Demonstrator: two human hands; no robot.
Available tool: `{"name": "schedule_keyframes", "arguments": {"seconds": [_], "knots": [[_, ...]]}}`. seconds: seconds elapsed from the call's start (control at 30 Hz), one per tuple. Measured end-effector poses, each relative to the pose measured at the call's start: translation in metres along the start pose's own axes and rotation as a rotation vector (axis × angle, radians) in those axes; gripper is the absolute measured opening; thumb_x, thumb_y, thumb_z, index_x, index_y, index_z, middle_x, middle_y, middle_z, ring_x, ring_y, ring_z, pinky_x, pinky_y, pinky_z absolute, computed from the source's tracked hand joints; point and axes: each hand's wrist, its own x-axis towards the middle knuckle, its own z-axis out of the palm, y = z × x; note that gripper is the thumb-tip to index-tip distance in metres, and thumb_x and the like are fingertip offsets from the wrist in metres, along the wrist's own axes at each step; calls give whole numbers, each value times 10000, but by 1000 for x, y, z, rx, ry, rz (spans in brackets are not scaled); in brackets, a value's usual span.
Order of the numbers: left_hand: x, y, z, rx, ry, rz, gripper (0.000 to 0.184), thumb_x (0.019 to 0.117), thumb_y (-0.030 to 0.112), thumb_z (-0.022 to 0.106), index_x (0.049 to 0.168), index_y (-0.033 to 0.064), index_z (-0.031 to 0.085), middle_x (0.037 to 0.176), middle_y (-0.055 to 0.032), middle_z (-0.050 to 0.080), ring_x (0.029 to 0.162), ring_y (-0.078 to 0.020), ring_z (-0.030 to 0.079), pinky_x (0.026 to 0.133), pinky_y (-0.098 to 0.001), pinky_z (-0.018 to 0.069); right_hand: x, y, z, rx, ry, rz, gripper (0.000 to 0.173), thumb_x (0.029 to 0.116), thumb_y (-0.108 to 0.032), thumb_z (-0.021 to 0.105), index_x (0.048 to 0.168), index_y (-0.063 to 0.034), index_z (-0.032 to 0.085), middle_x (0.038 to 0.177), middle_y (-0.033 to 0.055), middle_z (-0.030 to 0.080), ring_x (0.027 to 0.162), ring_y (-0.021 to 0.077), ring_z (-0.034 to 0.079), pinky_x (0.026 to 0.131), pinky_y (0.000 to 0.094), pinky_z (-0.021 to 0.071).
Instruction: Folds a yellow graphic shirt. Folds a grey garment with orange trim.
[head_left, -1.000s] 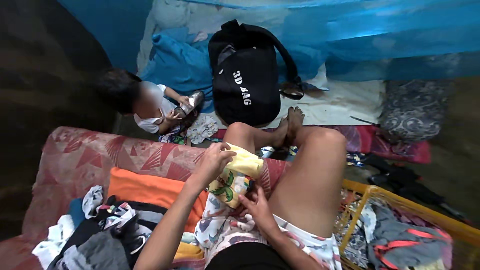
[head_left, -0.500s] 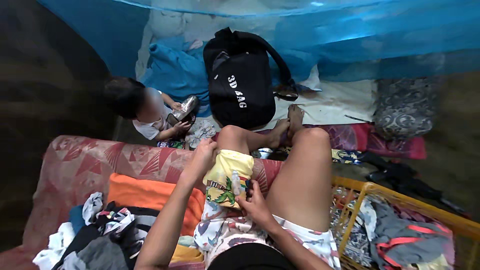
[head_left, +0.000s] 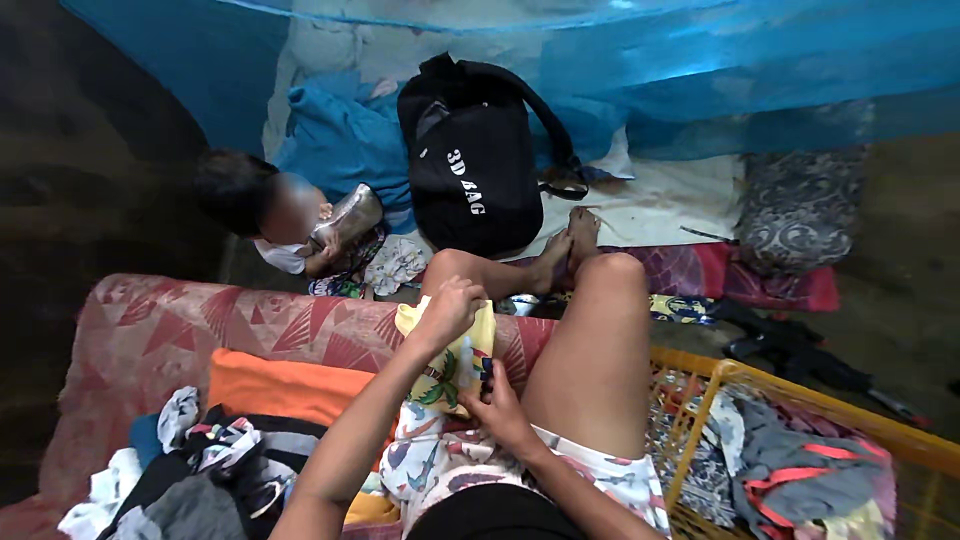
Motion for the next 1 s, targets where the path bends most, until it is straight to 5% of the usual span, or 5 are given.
{"name": "schedule_keyframes", "arguments": {"seconds": [0.2,0.33,0.5,0.77,1.0], "knots": [[-62,-3,-40,66,337,-187,243,997,85,618,1177,-64,687,1197,-269,659,1160,-452,614,1011,-599,467,6,-17,-7,211,3,120,521,1002,-119,628,1416,109,410,1190,212,631,998,177,657,866,343,561],[-115,12,-46,-103,172,-489,294,1038,121,553,1221,-85,655,1220,-283,652,1135,-406,644,1006,-526,497,11,-19,-4,418,-15,166,179,1014,-46,531,1113,90,590,894,74,682,799,91,672,771,289,578],[-123,0,-9,-407,19,-651,936,935,298,746,1591,-59,181,1610,-304,285,1475,-402,359,1209,-497,313,-5,-35,-17,664,-78,164,246,841,-85,503,1077,-34,547,805,-11,712,728,68,705,681,279,613],[-167,64,-46,-1309,309,-392,190,938,149,523,1115,97,569,869,143,682,792,64,646,752,-173,557,-43,-112,-37,562,-564,-280,150,855,-258,735,999,-249,774,904,-120,768,843,-48,704,775,156,586],[-327,147,-72,-844,1062,-673,328,795,43,714,1081,199,676,931,121,760,822,19,708,740,-186,608,6,-107,20,283,-1471,-282,439,965,-391,660,1362,-206,624,1361,-37,650,1156,126,677,936,324,604]]}}
